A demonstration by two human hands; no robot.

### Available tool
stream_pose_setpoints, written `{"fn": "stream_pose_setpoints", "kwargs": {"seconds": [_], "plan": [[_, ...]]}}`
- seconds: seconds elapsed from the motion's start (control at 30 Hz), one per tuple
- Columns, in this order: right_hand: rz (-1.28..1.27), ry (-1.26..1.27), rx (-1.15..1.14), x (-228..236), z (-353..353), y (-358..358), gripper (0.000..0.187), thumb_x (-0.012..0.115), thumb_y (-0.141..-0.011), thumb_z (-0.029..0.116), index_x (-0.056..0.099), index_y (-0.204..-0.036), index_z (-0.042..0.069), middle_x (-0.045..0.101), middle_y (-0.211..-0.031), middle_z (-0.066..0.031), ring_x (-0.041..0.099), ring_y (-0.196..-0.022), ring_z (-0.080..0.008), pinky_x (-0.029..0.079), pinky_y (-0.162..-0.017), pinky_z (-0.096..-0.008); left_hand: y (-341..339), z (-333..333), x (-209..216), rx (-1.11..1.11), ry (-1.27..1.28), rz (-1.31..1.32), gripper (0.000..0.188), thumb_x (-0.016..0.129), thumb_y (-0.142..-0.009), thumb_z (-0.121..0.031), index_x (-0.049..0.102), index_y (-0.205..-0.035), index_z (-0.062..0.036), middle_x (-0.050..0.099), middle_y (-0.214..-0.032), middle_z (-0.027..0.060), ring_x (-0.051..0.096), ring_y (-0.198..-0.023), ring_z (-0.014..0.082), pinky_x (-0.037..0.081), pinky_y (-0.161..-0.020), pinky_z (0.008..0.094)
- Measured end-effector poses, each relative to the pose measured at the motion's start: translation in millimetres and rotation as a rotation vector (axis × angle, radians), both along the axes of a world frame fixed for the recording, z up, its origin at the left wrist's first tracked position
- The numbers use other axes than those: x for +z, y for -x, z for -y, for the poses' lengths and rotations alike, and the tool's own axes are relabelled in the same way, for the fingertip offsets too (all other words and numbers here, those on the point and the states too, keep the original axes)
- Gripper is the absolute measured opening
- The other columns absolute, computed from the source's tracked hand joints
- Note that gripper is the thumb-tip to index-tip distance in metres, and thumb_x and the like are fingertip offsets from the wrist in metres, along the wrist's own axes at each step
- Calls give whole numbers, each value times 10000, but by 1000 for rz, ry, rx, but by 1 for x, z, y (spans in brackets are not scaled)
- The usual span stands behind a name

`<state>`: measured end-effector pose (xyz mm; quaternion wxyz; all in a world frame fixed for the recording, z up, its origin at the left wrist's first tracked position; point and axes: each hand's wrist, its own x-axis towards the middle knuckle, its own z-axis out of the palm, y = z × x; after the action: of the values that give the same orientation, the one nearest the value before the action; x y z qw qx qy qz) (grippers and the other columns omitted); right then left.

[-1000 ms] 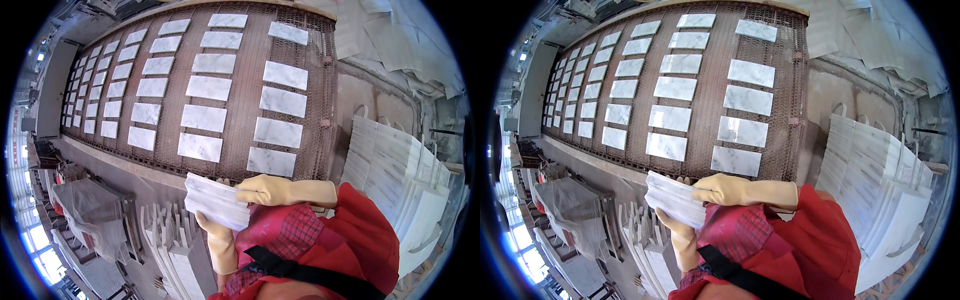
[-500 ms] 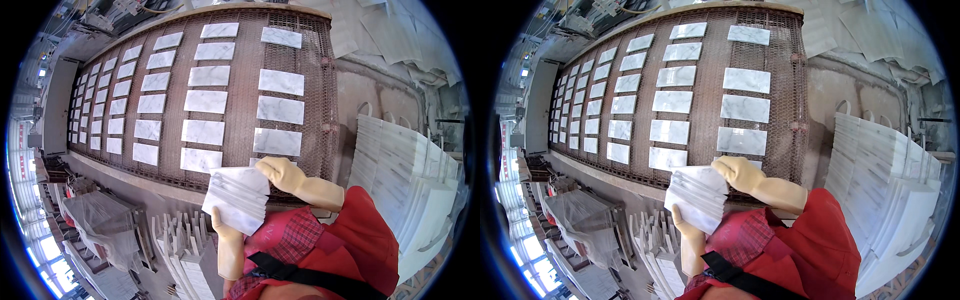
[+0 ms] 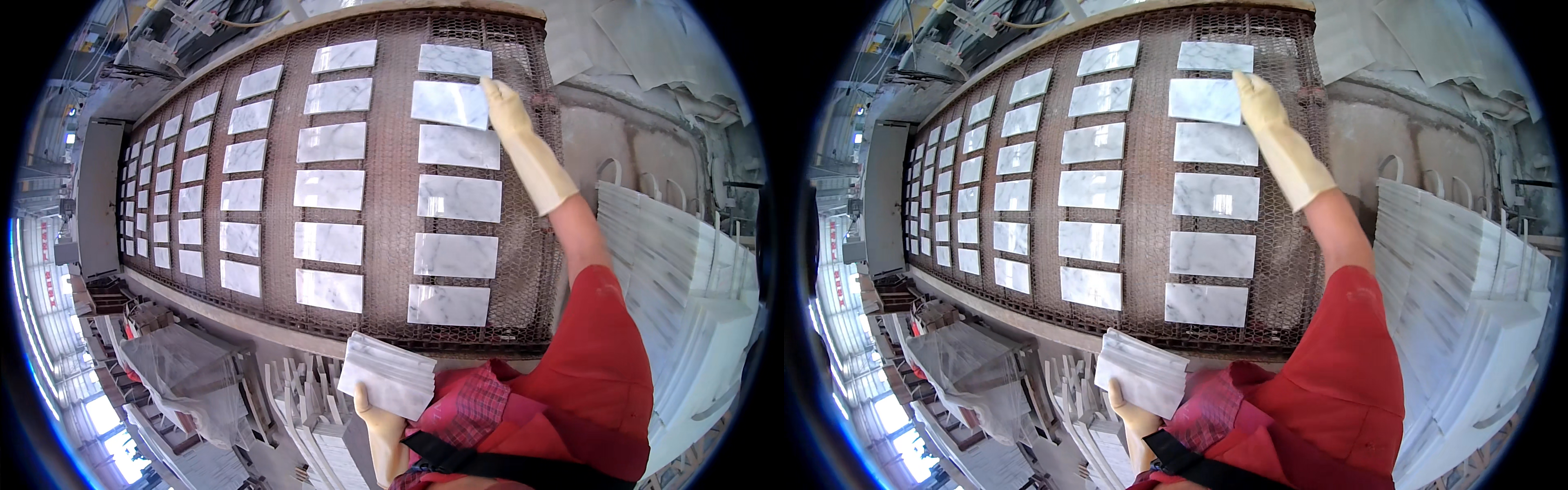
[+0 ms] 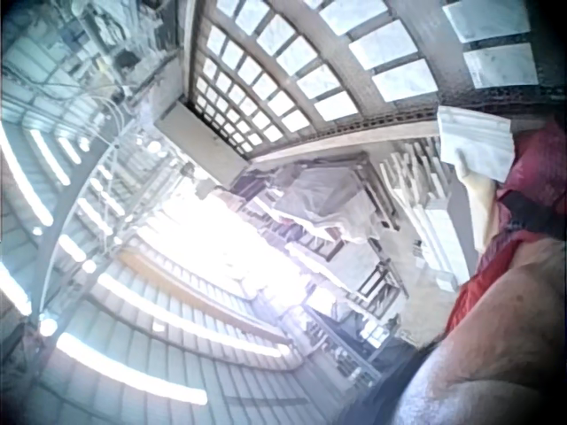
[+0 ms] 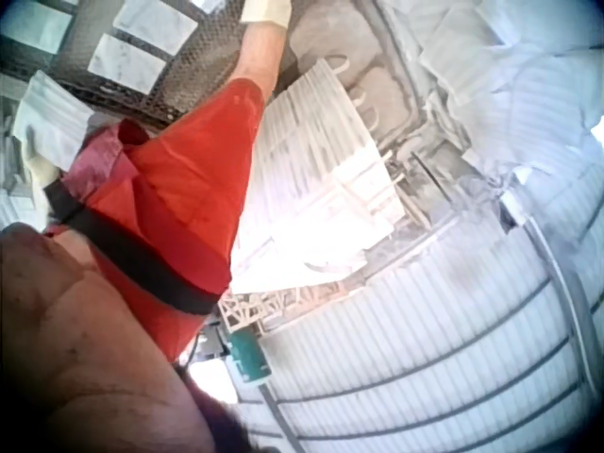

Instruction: The person picks up small rectangular tiles and places them in rows on a mesh rack. They then lift larger marble-like slabs from a pallet and place them on the same rack, arranging them in a grid pattern.

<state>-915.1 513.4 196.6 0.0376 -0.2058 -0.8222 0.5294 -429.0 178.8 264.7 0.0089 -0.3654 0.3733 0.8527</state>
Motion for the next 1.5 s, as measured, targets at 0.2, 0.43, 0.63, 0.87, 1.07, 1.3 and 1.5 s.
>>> {"fn": "stream_pose_setpoints", "kwargs": {"seconds": [0.2,0.43,0.63,0.87,1.07,1.3,1.5], "plan": [[18,336,24,-49,-30,48,550,571,-1080,453,683,-1334,-22,743,-1227,-139,672,-1137,-224,494,-1013,-381,-6,0,-9,-1,18,-24,764,444,-1084,-567,402,-1594,0,494,-1603,166,463,-1465,333,333,-1259,482],[126,148,102,-73,-57,79,474,563,-1046,404,701,-1342,60,762,-1225,-145,718,-1093,-275,532,-974,-407,-4,-3,-11,-24,13,-16,809,515,-1041,-572,395,-1599,2,491,-1600,174,467,-1455,358,348,-1242,501],[165,-110,77,-18,-45,56,477,548,-1041,425,664,-1425,166,748,-1290,-151,711,-1187,-304,520,-1050,-443,-15,-7,-10,61,-14,-59,792,530,-1035,-540,397,-1598,0,484,-1602,177,457,-1464,359,346,-1248,503],[17,-159,347,59,10,-119,541,641,-1029,471,606,-1486,183,657,-1461,-132,640,-1330,-299,480,-1148,-441,-13,-9,-8,84,-116,-96,809,574,-1013,-537,395,-1611,-22,468,-1623,164,432,-1484,368,312,-1266,530],[253,454,1117,84,97,-297,703,768,-970,293,480,-1591,134,642,-1462,-160,667,-1256,-258,536,-1079,-419,-2,3,-7,29,-117,-145,893,609,-943,-560,361,-1643,-64,416,-1659,183,385,-1523,403,278,-1288,555],[188,433,1248,118,133,-379,1196,899,-792,477,229,-1693,64,422,-1643,-242,438,-1514,-351,358,-1234,-429,8,4,8,96,-199,-425,943,801,-801,-461,434,-1557,-33,550,-1498,182,521,-1382,378,417,-1184,536],[-251,53,1368,151,161,-408,1222,902,-775,523,253,-1655,-23,579,-1436,-307,612,-1279,-445,463,-1111,-481,-21,15,13,88,134,-466,1004,780,-774,-628,431,-1547,-91,555,-1473,137,536,-1352,333,432,-1176,516]]}}
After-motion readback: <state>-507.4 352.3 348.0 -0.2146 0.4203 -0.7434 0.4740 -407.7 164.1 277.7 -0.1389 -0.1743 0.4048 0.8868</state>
